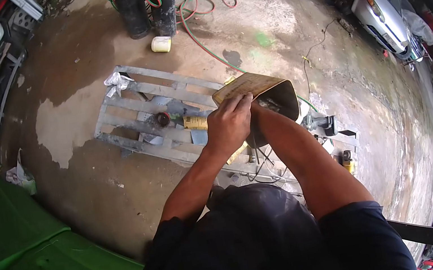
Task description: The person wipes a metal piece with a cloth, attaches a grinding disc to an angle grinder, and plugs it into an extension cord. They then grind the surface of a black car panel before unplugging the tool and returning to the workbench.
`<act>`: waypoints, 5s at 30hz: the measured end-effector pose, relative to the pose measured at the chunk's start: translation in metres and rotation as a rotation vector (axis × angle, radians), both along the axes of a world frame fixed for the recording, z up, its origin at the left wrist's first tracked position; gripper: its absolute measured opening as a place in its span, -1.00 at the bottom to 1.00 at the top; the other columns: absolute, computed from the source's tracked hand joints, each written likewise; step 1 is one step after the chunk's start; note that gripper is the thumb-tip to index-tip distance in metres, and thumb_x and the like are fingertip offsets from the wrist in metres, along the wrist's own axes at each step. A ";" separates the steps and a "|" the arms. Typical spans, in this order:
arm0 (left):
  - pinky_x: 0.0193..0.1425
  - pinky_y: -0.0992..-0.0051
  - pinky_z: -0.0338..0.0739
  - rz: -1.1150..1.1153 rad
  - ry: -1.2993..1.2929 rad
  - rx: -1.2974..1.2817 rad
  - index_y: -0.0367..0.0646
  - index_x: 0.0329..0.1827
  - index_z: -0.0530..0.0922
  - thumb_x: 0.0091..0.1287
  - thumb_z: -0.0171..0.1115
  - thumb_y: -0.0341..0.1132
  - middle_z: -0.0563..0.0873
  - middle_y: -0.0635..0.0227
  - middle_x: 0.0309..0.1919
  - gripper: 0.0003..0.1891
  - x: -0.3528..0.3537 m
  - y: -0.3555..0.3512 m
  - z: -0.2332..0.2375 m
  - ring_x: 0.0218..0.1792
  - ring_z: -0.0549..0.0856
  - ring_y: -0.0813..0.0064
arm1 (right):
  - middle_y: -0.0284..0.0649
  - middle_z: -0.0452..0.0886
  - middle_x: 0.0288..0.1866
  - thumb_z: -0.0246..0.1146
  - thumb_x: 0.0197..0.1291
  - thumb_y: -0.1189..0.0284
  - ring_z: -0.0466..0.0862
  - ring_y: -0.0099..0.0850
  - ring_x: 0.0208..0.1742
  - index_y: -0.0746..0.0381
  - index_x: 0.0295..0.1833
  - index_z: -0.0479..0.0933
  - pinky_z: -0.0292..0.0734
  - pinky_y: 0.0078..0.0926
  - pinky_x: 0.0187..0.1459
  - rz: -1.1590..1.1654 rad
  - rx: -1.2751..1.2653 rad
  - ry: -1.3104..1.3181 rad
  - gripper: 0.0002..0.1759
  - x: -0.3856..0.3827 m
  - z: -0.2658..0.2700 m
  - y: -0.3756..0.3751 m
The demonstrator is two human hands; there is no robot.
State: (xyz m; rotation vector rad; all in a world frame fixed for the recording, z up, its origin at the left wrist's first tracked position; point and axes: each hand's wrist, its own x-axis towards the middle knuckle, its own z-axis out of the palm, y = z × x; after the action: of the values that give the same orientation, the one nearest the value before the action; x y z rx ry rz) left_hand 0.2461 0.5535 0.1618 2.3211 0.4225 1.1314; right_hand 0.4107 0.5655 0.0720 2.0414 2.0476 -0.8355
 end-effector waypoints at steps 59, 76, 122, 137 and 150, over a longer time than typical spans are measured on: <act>-0.17 0.54 0.56 -0.111 0.323 -0.493 -0.34 0.21 0.53 0.43 0.21 -0.23 0.72 0.20 -0.16 -0.59 0.059 -0.118 0.001 -0.22 0.66 0.53 | -0.21 0.62 0.01 0.09 0.43 0.22 0.52 -0.41 0.11 0.23 0.11 0.52 0.37 -0.40 0.20 -1.039 0.191 1.038 -0.65 0.037 0.048 -0.441; -0.31 0.63 0.50 -0.128 0.513 -1.048 -0.35 0.02 0.57 0.40 0.22 -0.41 0.65 0.38 -0.40 -0.78 0.145 -0.382 -0.014 -0.43 0.57 0.68 | 0.16 0.37 0.28 0.49 -0.04 0.01 0.46 0.11 0.25 0.24 0.41 0.26 0.40 -0.12 0.28 -1.434 0.480 0.117 -0.03 0.194 -0.105 -0.684; -0.12 0.57 0.60 -0.511 0.659 -0.996 -0.37 0.10 0.53 0.40 0.19 -0.47 0.70 0.24 -0.14 -0.74 0.182 -0.541 0.013 -0.19 0.66 0.60 | -0.11 0.69 -0.01 0.11 0.41 0.04 0.75 -0.36 -0.13 0.30 0.24 0.44 0.71 -0.39 -0.10 -1.359 0.118 2.406 -0.44 0.107 0.003 -0.733; -0.11 0.50 0.56 -0.378 0.680 -0.392 -0.25 0.05 0.63 0.08 0.47 -0.46 0.68 0.25 -0.13 -0.57 0.183 -0.543 0.025 -0.25 0.68 0.48 | -0.14 0.71 -0.10 0.13 0.39 0.08 0.75 -0.38 -0.18 0.28 0.16 0.48 0.72 -0.41 -0.15 -1.360 0.124 2.368 -0.50 0.112 0.001 -0.716; -0.07 0.29 0.57 -0.323 0.538 -0.253 -0.24 -0.06 0.60 0.05 0.46 -0.41 0.64 0.18 -0.22 -0.63 0.176 -0.535 0.019 -0.17 0.68 0.15 | -0.15 0.72 -0.11 0.15 0.40 0.12 0.76 -0.39 -0.21 0.29 0.13 0.51 0.72 -0.43 -0.13 -1.324 0.062 2.311 -0.54 0.115 0.008 -0.704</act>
State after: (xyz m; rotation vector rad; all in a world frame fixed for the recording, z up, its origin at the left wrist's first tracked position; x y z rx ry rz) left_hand 0.4217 0.0181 0.1810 2.3302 0.3366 0.2750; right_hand 0.5261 -0.1381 0.0797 -0.5691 0.2318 1.4500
